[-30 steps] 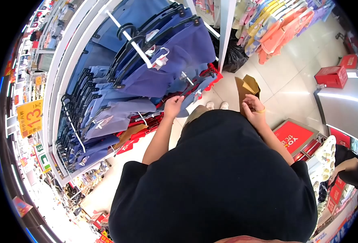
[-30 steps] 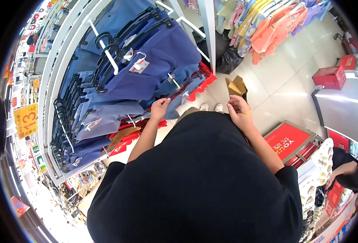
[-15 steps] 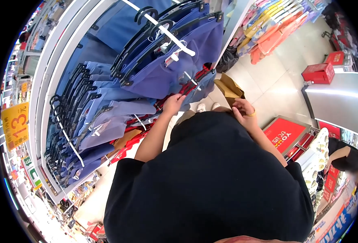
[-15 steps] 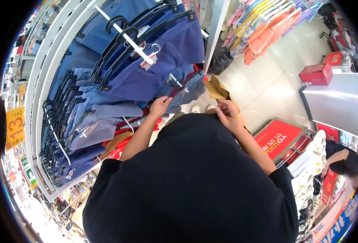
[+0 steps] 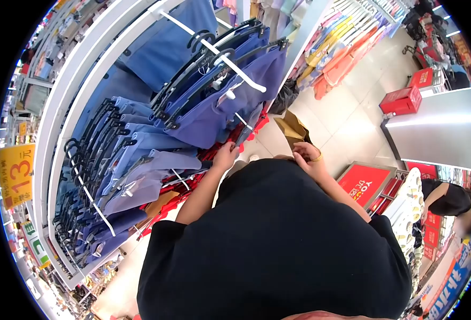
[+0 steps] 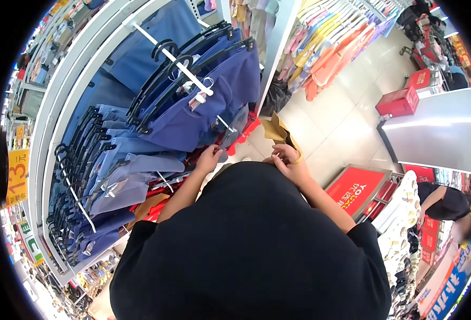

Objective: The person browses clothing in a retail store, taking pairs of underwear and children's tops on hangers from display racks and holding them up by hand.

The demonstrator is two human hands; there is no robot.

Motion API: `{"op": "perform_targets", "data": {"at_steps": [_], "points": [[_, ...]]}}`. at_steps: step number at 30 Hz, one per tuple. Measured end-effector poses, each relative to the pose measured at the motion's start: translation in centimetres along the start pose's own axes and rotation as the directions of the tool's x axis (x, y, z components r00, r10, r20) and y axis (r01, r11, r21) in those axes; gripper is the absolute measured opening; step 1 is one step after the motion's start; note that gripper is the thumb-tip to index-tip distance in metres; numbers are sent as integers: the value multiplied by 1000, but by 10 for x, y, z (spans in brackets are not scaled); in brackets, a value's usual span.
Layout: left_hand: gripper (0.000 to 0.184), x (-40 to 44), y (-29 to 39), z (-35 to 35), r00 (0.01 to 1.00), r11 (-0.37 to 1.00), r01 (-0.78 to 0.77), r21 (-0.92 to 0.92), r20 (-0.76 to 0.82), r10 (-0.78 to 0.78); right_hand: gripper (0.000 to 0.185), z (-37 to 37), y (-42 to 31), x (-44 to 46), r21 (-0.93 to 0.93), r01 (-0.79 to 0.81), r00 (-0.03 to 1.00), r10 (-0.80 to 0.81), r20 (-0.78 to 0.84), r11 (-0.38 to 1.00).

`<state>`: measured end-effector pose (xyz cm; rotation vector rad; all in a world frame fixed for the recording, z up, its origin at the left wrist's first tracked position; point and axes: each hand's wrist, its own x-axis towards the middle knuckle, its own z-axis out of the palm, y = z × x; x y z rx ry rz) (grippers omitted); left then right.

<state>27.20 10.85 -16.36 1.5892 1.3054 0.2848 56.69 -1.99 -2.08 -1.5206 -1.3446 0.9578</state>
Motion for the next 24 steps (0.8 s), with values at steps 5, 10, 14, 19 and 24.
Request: {"op": "perform_targets", "data": {"at_steps": [5,10,14,19,24], "points": [[34,-2,-6,-1,1000,995,-5,101,-16,6,22,2,0,0,13,11,1000,-11,-15,1000],[40,-3,0,-6,999,989,-5,149,-46,12,23,2,4,-3,18,17,1000,-16,-20,1000],[46,-10,9,-4,978,978,-73,194,-178,108,24,4,5,-5,42,30,999,-29,-25,999],[26,-24,55,-10,818,882,-397,253,-339,466,25,4,13,-7,81,3,1000,-2,-16,997],[13,-34,60,15,864,884,-445,142,-190,466,26,1,13,-12,74,9,1000,-8,-13,997]]}}
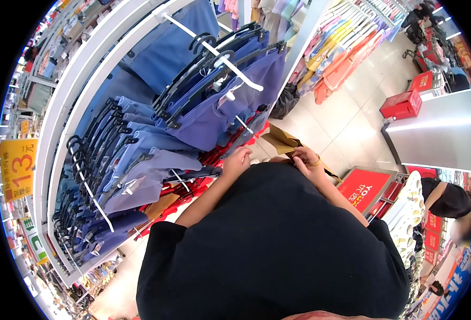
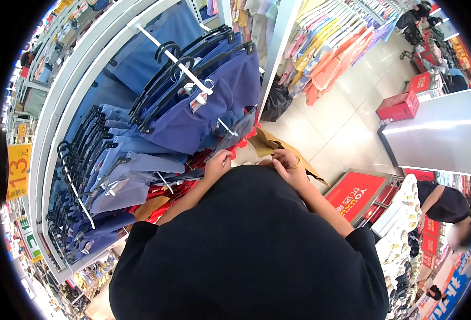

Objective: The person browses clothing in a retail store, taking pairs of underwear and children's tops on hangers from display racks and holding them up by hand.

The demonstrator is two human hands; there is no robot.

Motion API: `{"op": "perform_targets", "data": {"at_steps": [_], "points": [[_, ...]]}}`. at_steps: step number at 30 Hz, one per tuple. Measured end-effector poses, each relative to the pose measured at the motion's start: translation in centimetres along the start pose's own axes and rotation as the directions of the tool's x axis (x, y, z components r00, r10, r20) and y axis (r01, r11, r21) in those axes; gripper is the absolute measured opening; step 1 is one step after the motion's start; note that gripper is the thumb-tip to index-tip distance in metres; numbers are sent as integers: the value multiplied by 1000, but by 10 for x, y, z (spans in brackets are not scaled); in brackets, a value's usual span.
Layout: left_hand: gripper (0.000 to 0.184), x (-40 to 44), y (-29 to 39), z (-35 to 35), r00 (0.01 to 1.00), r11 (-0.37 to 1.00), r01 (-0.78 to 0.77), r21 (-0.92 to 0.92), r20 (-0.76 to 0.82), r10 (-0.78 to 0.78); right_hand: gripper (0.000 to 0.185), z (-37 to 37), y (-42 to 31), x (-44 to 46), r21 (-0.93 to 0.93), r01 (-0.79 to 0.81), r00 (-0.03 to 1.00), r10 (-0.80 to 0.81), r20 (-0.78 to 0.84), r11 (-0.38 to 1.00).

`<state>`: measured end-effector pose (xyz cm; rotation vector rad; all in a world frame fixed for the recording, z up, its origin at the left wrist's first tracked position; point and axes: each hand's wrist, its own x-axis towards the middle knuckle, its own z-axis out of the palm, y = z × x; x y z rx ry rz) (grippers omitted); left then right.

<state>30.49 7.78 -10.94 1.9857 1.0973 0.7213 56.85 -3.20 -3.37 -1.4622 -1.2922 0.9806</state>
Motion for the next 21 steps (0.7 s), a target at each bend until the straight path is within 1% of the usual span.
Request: {"op": "perform_targets", "data": {"at_steps": [3,4,7,13,14,16,19,21], "points": [[16,-10,1,11,955,987,160,10,250,-158,26,-1,5,-4,-20,8,1000,-8,-5,1000],[18,-13,1,13,957,989,150,4,252,-146,26,-2,7,-6,-11,7,1000,-7,-4,1000],[18,-15,-2,13,934,975,219,34,284,-219,26,-4,8,-6,13,11,1000,-11,13,1000],[18,-26,11,13,912,951,290,104,272,-308,26,-12,8,-4,51,11,997,-15,74,999],[19,-31,9,17,914,951,299,83,262,-310,26,-14,12,-5,56,15,997,-19,77,998],[20,-42,-3,27,918,946,321,42,231,-322,27,-16,18,-5,71,17,995,-24,100,997],[27,-62,-24,43,875,904,420,79,231,-426,29,-27,23,-3,95,28,988,-43,151,995],[29,-95,-57,63,843,865,483,137,195,-501,29,-32,23,-5,121,38,977,-63,203,992]]}}
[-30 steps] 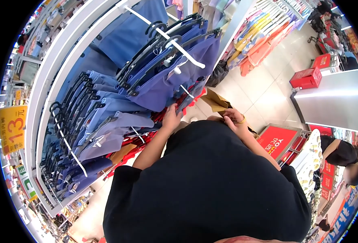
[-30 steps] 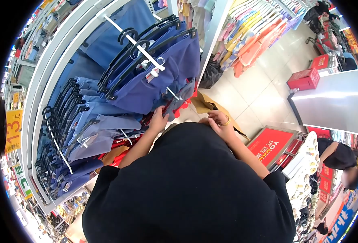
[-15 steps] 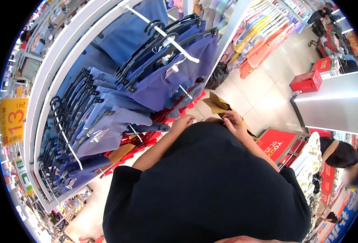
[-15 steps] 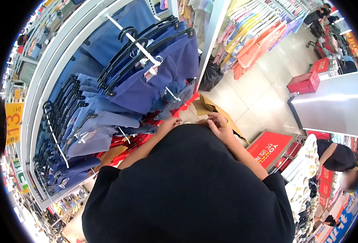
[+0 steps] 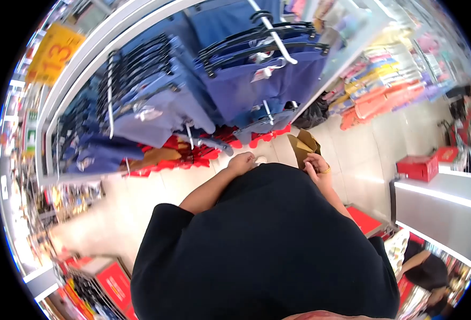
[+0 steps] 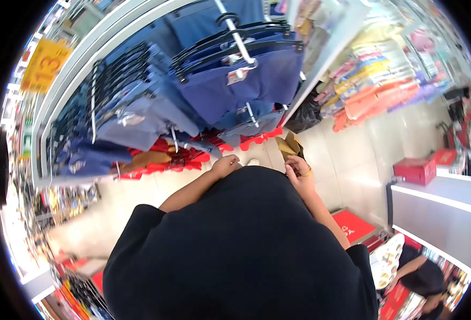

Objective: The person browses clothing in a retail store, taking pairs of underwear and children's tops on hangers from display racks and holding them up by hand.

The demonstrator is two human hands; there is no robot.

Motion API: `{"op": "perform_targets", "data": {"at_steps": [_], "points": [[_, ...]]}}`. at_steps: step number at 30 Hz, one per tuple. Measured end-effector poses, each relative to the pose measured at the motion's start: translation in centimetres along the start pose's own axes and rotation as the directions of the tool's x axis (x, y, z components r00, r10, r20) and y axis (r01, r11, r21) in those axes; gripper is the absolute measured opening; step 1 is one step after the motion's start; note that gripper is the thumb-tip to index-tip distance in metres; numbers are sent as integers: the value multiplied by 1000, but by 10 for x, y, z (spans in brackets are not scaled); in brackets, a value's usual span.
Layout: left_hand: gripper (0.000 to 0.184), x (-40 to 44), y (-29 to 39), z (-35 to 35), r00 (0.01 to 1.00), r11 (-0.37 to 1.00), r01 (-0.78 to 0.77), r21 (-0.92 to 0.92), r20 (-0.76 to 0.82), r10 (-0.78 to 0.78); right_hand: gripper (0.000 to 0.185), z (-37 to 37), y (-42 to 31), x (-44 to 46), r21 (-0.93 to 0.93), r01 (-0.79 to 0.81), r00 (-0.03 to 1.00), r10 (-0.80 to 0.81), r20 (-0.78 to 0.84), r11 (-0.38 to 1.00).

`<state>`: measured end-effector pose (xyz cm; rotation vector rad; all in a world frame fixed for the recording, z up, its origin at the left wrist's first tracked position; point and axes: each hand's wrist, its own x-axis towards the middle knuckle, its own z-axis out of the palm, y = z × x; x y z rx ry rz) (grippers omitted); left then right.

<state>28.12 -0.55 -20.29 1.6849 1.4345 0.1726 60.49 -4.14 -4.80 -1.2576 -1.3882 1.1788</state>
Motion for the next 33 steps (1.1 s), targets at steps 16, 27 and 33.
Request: {"op": "perform_targets", "data": {"at_steps": [16,27,33], "points": [[41,-215,-80,68,649,665,725,-176,-147,-746,32,19,7,4,-557,-12,710,399,580,830],[53,-195,-21,-18,909,400,279,-873,105,-404,40,156,-15,16,-658,161,593,461,660,736],[62,-277,-29,-82,981,573,169,-802,81,-175,38,299,-75,-7,-542,414,471,337,815,732]]}}
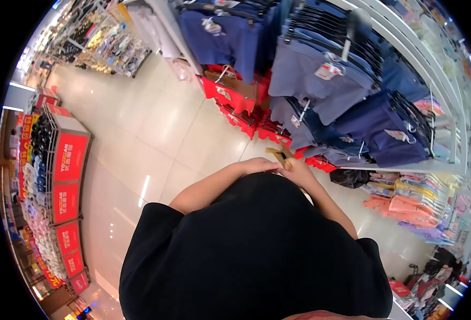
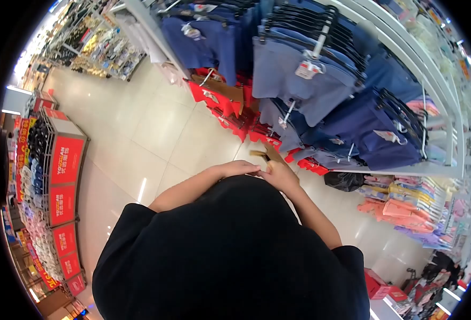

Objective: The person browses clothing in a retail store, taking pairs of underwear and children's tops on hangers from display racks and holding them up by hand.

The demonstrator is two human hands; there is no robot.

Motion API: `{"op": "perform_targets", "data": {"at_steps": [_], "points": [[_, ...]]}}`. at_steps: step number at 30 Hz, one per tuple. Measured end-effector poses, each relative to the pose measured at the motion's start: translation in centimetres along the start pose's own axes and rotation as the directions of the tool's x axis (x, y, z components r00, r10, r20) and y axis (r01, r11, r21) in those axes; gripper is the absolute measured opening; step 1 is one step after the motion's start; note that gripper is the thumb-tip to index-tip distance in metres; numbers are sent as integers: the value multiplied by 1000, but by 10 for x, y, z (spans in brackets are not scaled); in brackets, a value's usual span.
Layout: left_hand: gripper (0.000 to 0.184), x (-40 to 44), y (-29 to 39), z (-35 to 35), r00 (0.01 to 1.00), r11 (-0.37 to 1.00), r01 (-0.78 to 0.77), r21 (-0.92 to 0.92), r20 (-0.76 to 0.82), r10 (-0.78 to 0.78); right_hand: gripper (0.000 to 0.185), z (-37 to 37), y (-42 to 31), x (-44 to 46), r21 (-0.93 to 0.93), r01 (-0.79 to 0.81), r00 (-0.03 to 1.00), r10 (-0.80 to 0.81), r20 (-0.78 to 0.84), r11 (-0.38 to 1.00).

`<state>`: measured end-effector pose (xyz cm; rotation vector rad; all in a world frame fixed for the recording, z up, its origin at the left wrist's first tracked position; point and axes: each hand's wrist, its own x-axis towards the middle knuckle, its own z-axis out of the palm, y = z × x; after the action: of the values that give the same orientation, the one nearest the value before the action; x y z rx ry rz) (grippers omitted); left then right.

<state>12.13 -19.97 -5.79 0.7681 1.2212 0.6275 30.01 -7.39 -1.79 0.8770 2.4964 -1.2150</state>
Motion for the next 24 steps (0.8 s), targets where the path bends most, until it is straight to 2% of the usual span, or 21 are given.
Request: {"op": "perform_targets", "data": {"at_steps": [1,2,4,6,7,9,10,12,14,15,17,18,19,21,24], "points": [[61,-18,2,-10,1000,1000,-14,-3,-19,14,39,4,-23,12,-7,38,999,-38,-9,999],[60,-36,4,-18,988,987,-150,-56,-41,148,37,12,-38,25,16,134,991,-135,13,991],[59,-44,-23,-41,962,942,-271,-196,-72,262,33,25,-68,49,73,324,944,-328,47,943],[64,-63,-31,-57,925,865,-377,-332,-82,371,29,30,-103,63,387,304,915,-380,137,871],[66,-69,-34,-60,890,831,-456,-320,-134,436,27,32,-116,67,533,265,896,-409,171,804],[72,-78,-40,-66,799,748,-601,-282,-231,556,32,40,-127,76,490,325,869,-459,182,809],[80,-88,-31,-76,759,737,-649,-191,-226,610,35,33,-144,77,460,336,862,-465,203,822],[85,-100,-22,-87,684,716,-698,-31,-327,652,39,22,-169,79,390,379,851,-482,209,839],[92,-106,-24,-98,595,703,-697,141,-434,677,43,14,-182,85,310,442,841,-509,184,842],[98,-111,-22,-106,560,692,-676,254,-433,706,45,16,-176,95,254,434,860,-481,171,865],[94,-120,-24,-113,440,658,-651,378,-517,734,49,16,-153,123,142,414,891,-432,137,899],[91,-125,-23,-116,386,653,-619,437,-555,737,52,6,-158,134,-16,244,957,-238,165,970],[88,-130,-24,-117,330,651,-578,492,-588,738,53,11,-133,155,-41,256,965,-253,71,966],[82,-138,-30,-118,250,662,-508,551,-641,725,59,8,-112,189,82,128,990,-132,49,988],[70,-149,-37,-114,157,681,-439,586,-696,701,69,3,-109,224,-66,164,985,-168,-50,984]]}}
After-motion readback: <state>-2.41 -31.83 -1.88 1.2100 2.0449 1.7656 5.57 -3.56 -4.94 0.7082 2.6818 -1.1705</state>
